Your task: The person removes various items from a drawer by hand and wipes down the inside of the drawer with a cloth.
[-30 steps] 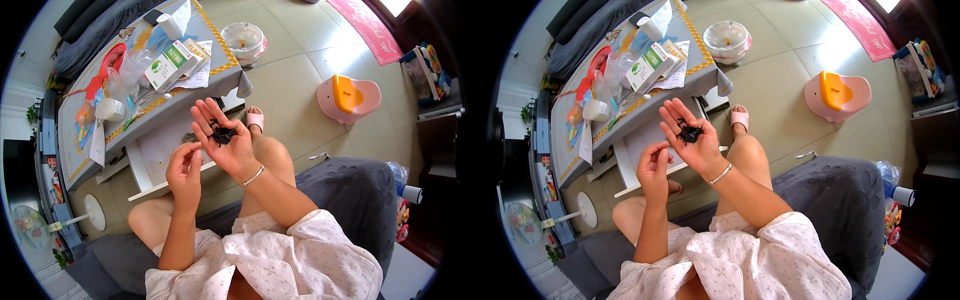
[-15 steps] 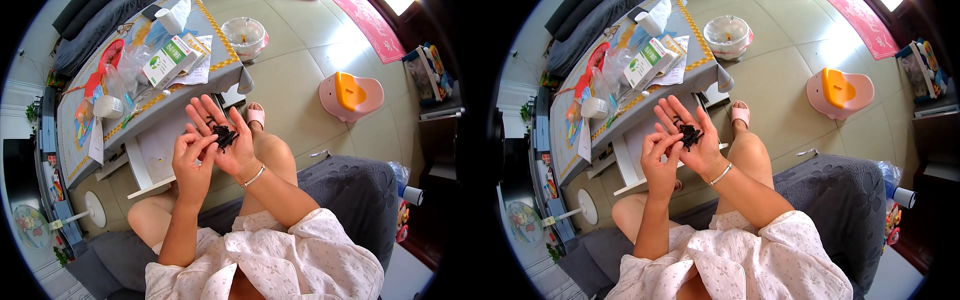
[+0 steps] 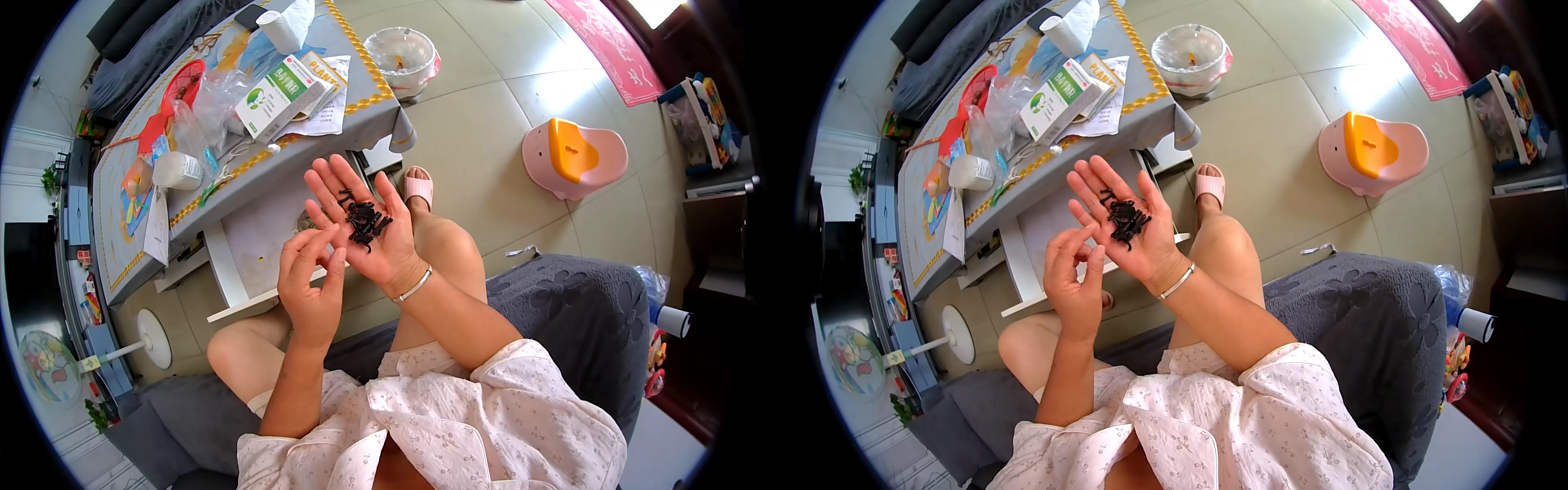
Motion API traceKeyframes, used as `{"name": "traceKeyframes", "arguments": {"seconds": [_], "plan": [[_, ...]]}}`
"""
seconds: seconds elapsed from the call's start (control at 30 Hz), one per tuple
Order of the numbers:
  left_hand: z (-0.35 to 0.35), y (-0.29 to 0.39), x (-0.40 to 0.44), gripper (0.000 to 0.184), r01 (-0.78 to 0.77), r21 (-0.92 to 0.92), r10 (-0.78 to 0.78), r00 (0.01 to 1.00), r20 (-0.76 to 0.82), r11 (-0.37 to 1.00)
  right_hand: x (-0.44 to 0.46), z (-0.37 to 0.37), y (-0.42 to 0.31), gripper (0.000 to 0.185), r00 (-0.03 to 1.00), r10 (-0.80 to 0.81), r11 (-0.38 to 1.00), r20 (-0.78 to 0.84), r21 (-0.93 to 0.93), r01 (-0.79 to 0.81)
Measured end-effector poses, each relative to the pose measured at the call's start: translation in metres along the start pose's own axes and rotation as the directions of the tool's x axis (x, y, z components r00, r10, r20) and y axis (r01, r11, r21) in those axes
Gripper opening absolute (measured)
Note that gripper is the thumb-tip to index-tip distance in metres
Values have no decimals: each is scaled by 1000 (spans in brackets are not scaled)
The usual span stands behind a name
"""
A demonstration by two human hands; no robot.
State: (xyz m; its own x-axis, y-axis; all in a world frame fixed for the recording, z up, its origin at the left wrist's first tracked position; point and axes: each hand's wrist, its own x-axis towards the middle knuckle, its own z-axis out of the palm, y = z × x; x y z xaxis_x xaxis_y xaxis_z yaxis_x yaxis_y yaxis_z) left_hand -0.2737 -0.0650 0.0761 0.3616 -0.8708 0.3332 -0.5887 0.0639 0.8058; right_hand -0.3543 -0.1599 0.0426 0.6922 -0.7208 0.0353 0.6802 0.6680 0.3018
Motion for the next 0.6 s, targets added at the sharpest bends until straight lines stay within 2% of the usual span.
{"name": "traceKeyframes", "arguments": {"seconds": [0.07, 0.17, 0.3, 0.4, 0.47, 0.57, 0.6], "plan": [[-3, -5, -2, 27, 32, -52, -35, 997, -63, 998, 0, 1, 1, 59, 1000, 4, 1000, 1, 4, -4], [-12, -11, -8, 25, 87, -87, -93, 993, -70, 992, 2, 3, 1, 55, 998, 40, 999, 39, 13, -41], [-32, -15, -25, 24, 115, -101, -123, 989, -78, 988, 4, -4, 2, 51, 996, 84, 996, 5, 12, -84], [-50, -17, -44, 23, 113, -91, -121, 989, -84, 989, 2, -20, 2, 54, 998, 60, 997, -37, 44, -58], [-62, -17, -59, 23, 234, -164, -247, 967, -64, 958, -2, -32, 3, 56, 998, 50, 998, -41, 25, -49], [-83, -11, -79, 25, 274, -185, -290, 955, -62, 944, -10, -38, 4, 58, 998, 22, 1000, -58, 2, -22], [-90, -19, -87, 25, 241, -147, -256, 963, -90, 959, -13, -38, 4, 59, 998, 4, 1000, -70, -4, -4]]}}
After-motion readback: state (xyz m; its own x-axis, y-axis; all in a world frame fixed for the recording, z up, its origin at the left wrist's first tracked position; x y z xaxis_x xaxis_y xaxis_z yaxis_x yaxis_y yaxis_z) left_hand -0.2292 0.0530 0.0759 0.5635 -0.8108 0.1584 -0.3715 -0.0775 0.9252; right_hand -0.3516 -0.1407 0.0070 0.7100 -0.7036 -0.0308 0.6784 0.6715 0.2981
